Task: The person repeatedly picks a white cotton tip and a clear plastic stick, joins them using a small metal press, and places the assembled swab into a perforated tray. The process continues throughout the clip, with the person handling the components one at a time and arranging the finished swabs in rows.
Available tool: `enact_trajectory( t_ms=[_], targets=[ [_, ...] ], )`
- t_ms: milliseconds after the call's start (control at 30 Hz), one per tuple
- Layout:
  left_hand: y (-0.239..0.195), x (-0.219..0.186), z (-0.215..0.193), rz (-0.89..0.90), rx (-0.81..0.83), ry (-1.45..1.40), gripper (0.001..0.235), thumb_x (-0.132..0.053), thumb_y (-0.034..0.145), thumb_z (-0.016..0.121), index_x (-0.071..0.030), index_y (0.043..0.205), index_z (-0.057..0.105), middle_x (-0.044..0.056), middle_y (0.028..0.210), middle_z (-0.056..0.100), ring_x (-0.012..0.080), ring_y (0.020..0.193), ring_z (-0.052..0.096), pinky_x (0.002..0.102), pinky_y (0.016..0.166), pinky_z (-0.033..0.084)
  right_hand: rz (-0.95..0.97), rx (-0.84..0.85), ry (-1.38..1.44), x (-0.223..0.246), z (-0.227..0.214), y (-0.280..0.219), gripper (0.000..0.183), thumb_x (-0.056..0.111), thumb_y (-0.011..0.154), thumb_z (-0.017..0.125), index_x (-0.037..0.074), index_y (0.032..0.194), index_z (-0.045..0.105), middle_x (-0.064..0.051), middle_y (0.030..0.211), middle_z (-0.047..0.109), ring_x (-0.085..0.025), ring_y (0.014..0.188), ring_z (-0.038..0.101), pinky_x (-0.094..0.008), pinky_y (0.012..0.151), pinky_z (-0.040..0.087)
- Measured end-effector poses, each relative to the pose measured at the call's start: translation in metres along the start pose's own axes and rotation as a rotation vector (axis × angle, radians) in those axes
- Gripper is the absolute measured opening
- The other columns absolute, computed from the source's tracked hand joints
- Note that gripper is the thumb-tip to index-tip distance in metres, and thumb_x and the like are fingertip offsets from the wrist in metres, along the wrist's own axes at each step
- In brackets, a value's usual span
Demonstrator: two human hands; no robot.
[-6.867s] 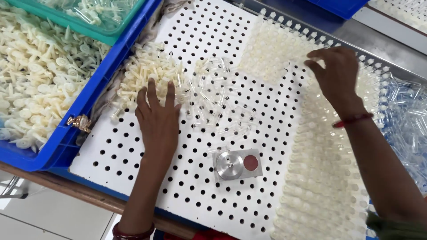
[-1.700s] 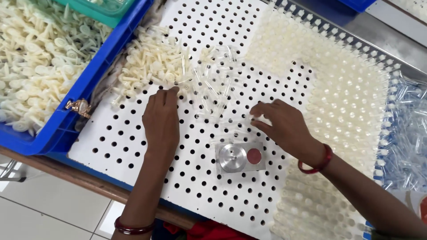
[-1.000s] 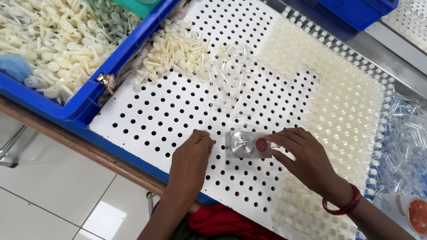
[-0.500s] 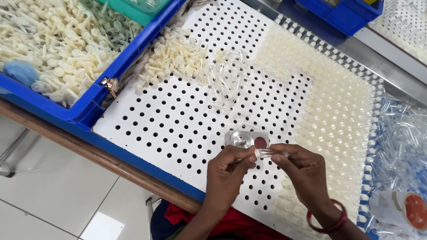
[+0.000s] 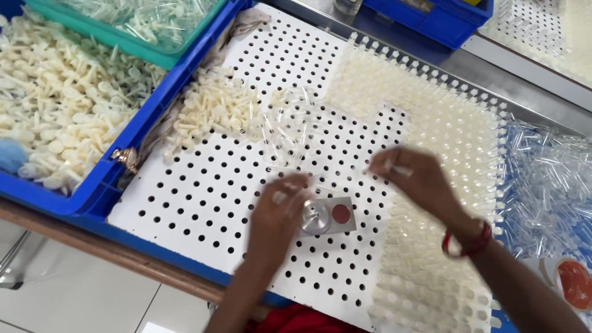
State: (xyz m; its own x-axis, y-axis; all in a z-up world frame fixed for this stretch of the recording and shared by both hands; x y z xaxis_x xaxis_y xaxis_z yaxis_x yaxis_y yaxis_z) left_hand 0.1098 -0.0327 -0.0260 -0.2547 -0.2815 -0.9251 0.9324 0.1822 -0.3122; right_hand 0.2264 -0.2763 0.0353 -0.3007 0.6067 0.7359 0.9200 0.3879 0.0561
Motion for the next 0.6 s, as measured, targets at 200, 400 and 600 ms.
enact_trajectory(
  t_ms=[200, 400, 600],
  targets=[
    [0.067, -0.051, -0.06, 0.745, -0.426, 1.262, 0.059, -0.026, 0.095, 0.069, -0.006, 0.148, 0.051, 0.025, 0.147, 0.046, 0.0426, 0.135, 0.041, 0.05, 0.106, 0.044, -0.456, -0.411, -0.762, -0.054, -0.072, 0.102, 0.016, 0.03, 0.095, 0.084, 0.015, 0.098, 0.079, -0.002, 0.095, 0.077, -0.025, 0.097, 0.066, -0.044, 0.09, 0.046],
    [0.09, -0.037, -0.069, 0.705, -0.431, 1.419, 0.063, -0.026, 0.1, 0.062, -0.004, 0.155, 0.042, 0.027, 0.155, 0.037, 0.0444, 0.143, 0.033, 0.055, 0.11, 0.035, -0.294, -0.212, -0.951, -0.046, -0.037, 0.131, 0.024, 0.032, 0.086, 0.088, 0.016, 0.103, 0.082, -0.007, 0.083, 0.073, -0.026, 0.091, 0.065, -0.043, 0.085, 0.047],
    [0.082, -0.042, -0.082, 0.826, -0.476, 1.424, 0.048, -0.001, 0.093, 0.064, -0.003, 0.14, 0.062, 0.015, 0.138, 0.059, 0.0337, 0.131, 0.051, 0.045, 0.107, 0.045, -0.458, -0.02, -0.414, 0.03, 0.066, 0.094, 0.011, 0.023, 0.093, 0.075, 0.014, 0.1, 0.076, -0.003, 0.101, 0.076, -0.025, 0.09, 0.069, -0.04, 0.081, 0.054]
  ],
)
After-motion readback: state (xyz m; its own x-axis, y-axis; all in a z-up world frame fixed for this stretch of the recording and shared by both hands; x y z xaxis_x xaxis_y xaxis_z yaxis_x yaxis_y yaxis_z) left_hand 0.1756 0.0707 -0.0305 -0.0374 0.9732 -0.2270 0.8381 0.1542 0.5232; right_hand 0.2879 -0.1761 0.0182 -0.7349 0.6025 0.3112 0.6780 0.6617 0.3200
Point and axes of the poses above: each hand's wrist, its own y-axis towards the middle knuckle, its own z-axis out of the palm, x = y × z, the point moved 8 cm from there along y, towards the middle knuckle
